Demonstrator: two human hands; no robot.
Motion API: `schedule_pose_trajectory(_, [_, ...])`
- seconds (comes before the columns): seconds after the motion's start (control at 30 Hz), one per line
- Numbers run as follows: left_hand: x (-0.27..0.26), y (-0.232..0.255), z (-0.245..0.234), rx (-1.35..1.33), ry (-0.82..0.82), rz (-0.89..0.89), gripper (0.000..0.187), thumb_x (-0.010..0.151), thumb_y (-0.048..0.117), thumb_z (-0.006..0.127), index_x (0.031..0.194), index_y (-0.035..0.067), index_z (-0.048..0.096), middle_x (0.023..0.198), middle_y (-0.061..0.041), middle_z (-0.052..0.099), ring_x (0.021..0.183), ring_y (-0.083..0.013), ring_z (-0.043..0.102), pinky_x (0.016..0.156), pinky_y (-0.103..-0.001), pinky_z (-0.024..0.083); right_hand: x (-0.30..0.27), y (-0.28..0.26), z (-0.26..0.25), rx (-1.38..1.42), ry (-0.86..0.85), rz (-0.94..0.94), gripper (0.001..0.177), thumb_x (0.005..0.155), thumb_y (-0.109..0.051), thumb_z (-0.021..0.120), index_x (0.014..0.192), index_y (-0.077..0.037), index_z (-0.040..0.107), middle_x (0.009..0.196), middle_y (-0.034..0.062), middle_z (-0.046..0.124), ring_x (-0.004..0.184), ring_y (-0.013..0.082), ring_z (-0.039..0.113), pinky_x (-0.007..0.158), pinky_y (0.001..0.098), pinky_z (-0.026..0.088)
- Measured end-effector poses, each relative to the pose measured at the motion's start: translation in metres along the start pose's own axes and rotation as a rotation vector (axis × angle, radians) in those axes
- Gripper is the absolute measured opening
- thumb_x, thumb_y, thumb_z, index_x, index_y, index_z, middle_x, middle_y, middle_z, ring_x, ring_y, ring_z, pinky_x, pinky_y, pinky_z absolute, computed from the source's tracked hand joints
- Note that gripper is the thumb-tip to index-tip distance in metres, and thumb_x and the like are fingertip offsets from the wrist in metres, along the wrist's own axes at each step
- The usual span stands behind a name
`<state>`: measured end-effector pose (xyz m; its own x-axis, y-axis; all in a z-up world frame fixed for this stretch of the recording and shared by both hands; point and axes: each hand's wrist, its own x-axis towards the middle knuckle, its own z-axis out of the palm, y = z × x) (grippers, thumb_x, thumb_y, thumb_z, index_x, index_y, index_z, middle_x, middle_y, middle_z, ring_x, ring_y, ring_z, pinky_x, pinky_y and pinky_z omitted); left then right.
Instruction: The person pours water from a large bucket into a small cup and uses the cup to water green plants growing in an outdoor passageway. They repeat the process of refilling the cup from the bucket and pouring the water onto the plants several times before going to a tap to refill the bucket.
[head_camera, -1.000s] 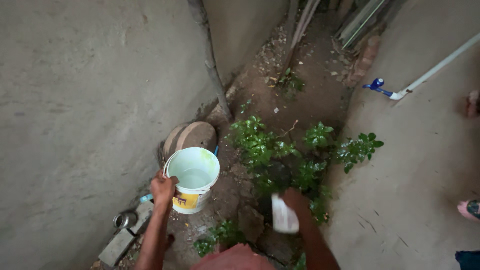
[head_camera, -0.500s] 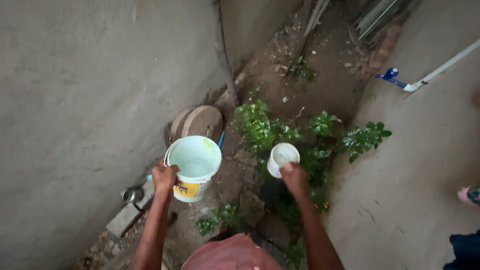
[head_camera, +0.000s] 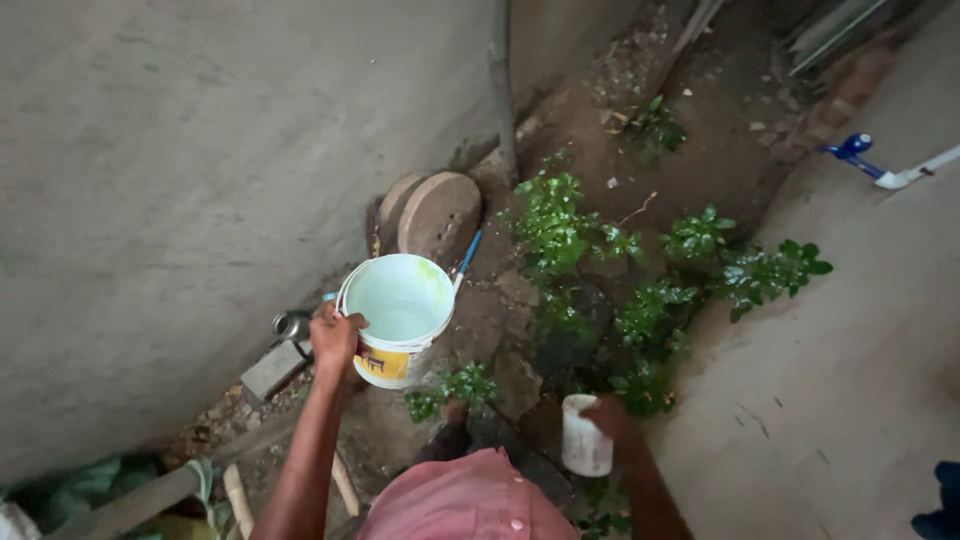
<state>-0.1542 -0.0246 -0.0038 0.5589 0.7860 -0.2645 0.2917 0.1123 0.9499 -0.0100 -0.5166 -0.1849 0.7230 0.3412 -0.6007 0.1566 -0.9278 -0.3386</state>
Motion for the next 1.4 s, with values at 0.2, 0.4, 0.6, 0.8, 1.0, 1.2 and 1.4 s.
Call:
schedule_pose_trajectory(0.2, [-0.022,-0.001,-0.021,0.006,0.021,0.049,0.041,0.069,-0.004,0.062,0.108,0.002,0.071,0.07,-0.008,0.066,0.042,-0.0149,0.054,0.037,-0.032,0.044,0.059,-0.02,-0.098,-0.109,0.236,-0.006,0.051,0.091,-0.056,0.065,0.096,-0.007,0.077,0.093,0.0218,0.073,0.086,0.0405,0.072,0.079,0.0514,0.055])
schedule_pose_trajectory(0.4, [-0.026,-0.011,-0.035,0.039,0.093,-0.035,0.032,0.073,-0.003,0.064,0.104,-0.005,0.065,0.067,-0.01,0.063,0.04,-0.0185,0.057,0.035,-0.035,0.048,0.047,-0.058,-0.163,0.18,0.588,-0.114,0.041,0.084,-0.044,0.075,0.102,-0.007,0.075,0.098,0.0243,0.074,0.091,0.0452,0.071,0.08,0.052,0.056])
schedule_pose_trajectory(0.6, [-0.022,-0.011,-0.036,-0.052,0.088,-0.013,0.04,0.067,-0.003,0.061,0.106,0.004,0.069,0.07,-0.003,0.067,0.042,-0.0152,0.056,0.037,-0.032,0.045,0.026,-0.052,-0.095,0.425,0.707,-0.257,0.036,0.085,-0.031,0.08,0.097,0.001,0.072,0.09,0.024,0.074,0.081,0.0385,0.074,0.078,0.0461,0.057])
schedule_pose_trajectory(0.8, [-0.001,-0.005,-0.027,0.007,0.106,-0.084,0.038,0.069,-0.003,0.063,0.106,0.002,0.068,0.067,-0.008,0.063,0.041,-0.0176,0.054,0.037,-0.034,0.045,-0.026,-0.056,-0.03,0.442,0.539,-0.013,0.052,0.08,-0.039,0.081,0.111,0.0,0.068,0.087,0.0225,0.074,0.076,0.0334,0.073,0.069,0.0465,0.058])
schedule_pose_trajectory(1.0, [0.036,-0.001,-0.015,-0.079,0.013,-0.075,0.032,0.068,-0.004,0.063,0.1,-0.004,0.065,0.068,-0.007,0.062,0.04,-0.0193,0.052,0.035,-0.036,0.043,-0.02,-0.057,-0.048,0.158,0.047,0.136,0.047,0.082,-0.043,0.076,0.107,-0.003,0.071,0.092,0.0216,0.074,0.082,0.0363,0.072,0.074,0.0488,0.057])
schedule_pose_trajectory(1.2, [0.068,0.017,0.009,-0.039,-0.025,-0.013,0.032,0.071,-0.004,0.063,0.103,0.0,0.067,0.068,-0.008,0.062,0.042,-0.0162,0.051,0.037,-0.033,0.043,0.048,-0.066,-0.136,-0.052,0.244,0.085,0.044,0.084,-0.048,0.072,0.102,-0.007,0.075,0.097,0.0206,0.075,0.088,0.0391,0.072,0.08,0.0512,0.056])
schedule_pose_trajectory(1.4, [0.073,0.039,0.026,-0.082,-0.077,-0.005,0.032,0.07,-0.005,0.062,0.101,-0.001,0.065,0.071,-0.006,0.063,0.042,-0.0161,0.055,0.035,-0.032,0.045,0.073,-0.078,-0.176,0.177,0.576,-0.001,0.044,0.083,-0.046,0.073,0.099,-0.005,0.076,0.098,0.0215,0.076,0.09,0.0408,0.072,0.081,0.0508,0.057])
